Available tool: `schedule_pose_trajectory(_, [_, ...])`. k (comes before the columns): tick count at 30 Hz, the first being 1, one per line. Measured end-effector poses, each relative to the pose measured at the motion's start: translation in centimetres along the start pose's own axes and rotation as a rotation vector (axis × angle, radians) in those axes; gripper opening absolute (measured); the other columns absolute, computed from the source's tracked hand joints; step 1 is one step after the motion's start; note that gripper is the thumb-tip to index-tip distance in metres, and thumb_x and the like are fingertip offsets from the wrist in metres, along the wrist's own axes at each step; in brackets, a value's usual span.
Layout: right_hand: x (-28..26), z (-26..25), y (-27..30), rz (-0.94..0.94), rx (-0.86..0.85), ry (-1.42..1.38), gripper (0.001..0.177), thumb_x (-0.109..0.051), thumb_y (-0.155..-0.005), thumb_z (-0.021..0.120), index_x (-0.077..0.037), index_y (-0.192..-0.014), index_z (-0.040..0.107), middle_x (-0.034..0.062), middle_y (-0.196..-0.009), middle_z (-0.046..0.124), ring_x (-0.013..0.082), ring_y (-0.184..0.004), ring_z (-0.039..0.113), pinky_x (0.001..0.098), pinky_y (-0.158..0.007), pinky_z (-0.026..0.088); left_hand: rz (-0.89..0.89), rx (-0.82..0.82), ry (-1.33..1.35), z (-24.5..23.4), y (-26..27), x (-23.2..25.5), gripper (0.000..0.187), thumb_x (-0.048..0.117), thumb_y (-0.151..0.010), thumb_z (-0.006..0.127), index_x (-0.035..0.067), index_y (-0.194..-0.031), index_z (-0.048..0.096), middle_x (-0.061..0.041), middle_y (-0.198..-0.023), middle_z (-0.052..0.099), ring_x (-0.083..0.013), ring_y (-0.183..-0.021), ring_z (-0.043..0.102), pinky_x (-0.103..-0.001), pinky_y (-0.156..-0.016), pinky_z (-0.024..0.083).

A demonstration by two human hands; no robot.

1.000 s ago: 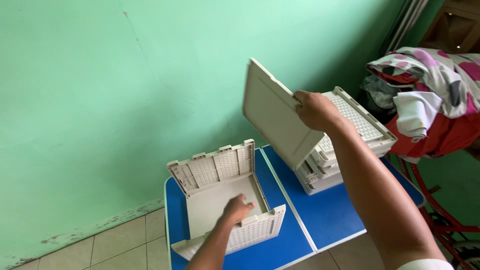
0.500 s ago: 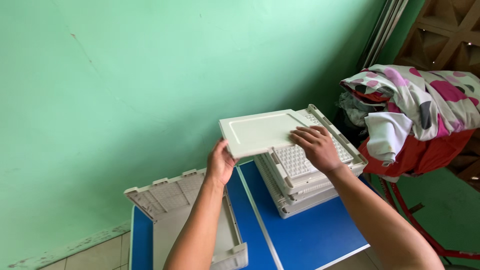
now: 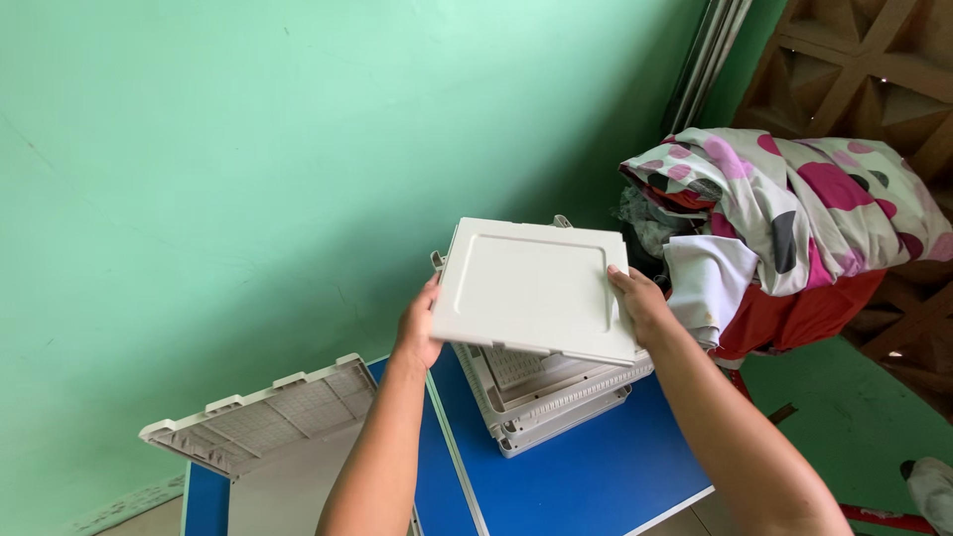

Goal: The person assembles white plastic crates by hand on a blue table. They unfold the sides, align and snap the panels together, and stack completed crates. The process is repeated for multiple units.

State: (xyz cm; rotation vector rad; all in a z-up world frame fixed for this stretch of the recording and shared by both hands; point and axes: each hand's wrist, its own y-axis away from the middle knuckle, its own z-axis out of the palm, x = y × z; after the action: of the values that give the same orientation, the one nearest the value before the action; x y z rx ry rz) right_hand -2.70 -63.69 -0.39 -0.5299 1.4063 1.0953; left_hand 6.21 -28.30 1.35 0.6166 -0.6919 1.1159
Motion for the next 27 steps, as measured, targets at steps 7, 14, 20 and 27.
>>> schedule_pose_trajectory(7, [4.2, 4.2, 0.8, -0.101, 0.090, -0.424, 0.030, -0.013, -0.098, 0.060, -0.009, -0.127, 0.053, 0.0106, -0.123, 0.064, 0.0221, -0.108, 0.064, 0.0390, -0.094, 0.053, -0.112, 0.154, -0.255, 5.2, 0.9, -6.3, 0.086, 0.030, -0.091, 0.065, 0.007, -0.159, 0.017, -0.022, -0.149, 0.052, -0.0316, -0.128, 0.057, -0.041, -0.102, 0.048])
schedule_pose_trajectory(14, [6.3, 6.4, 4.2, 0.131, 0.200, -0.475, 0.032, -0.012, -0.102, 0.057, -0.004, -0.130, 0.043, 0.0145, -0.125, 0.063, 0.0271, -0.112, 0.064, 0.0447, -0.097, 0.053, 0.044, 0.369, -0.888, 4.6, -0.1, -9.3, 0.064, 0.005, -0.083, 0.074, 0.003, -0.144, 0.054, -0.019, -0.139, 0.064, -0.0285, -0.124, 0.065, -0.037, -0.102, 0.052])
schedule_pose_trajectory(20, [6.4, 6.5, 6.0, 0.226, 0.214, -0.375, 0.040, -0.025, -0.105, 0.055, -0.003, -0.137, 0.043, 0.0170, -0.135, 0.054, 0.0315, -0.116, 0.062, 0.0454, -0.105, 0.054, 0.041, 0.376, -1.216, 4.0, 1.1, -9.1, 0.060, 0.011, -0.085, 0.078, 0.008, -0.141, 0.058, -0.019, -0.141, 0.062, -0.0322, -0.129, 0.060, -0.039, -0.107, 0.048])
schedule_pose_trajectory(27, [3.5, 7.5, 8.7, 0.302, 0.293, -0.389, 0.059, -0.033, -0.108, 0.045, -0.004, -0.157, 0.028, 0.0259, -0.154, 0.036, 0.0415, -0.140, 0.045, 0.0549, -0.116, 0.041, 0.127, 0.222, -0.981, -0.4, 2.4, -8.4, 0.052, 0.005, -0.083, 0.074, 0.007, -0.134, 0.064, -0.016, -0.135, 0.064, -0.0273, -0.129, 0.060, -0.039, -0.102, 0.050])
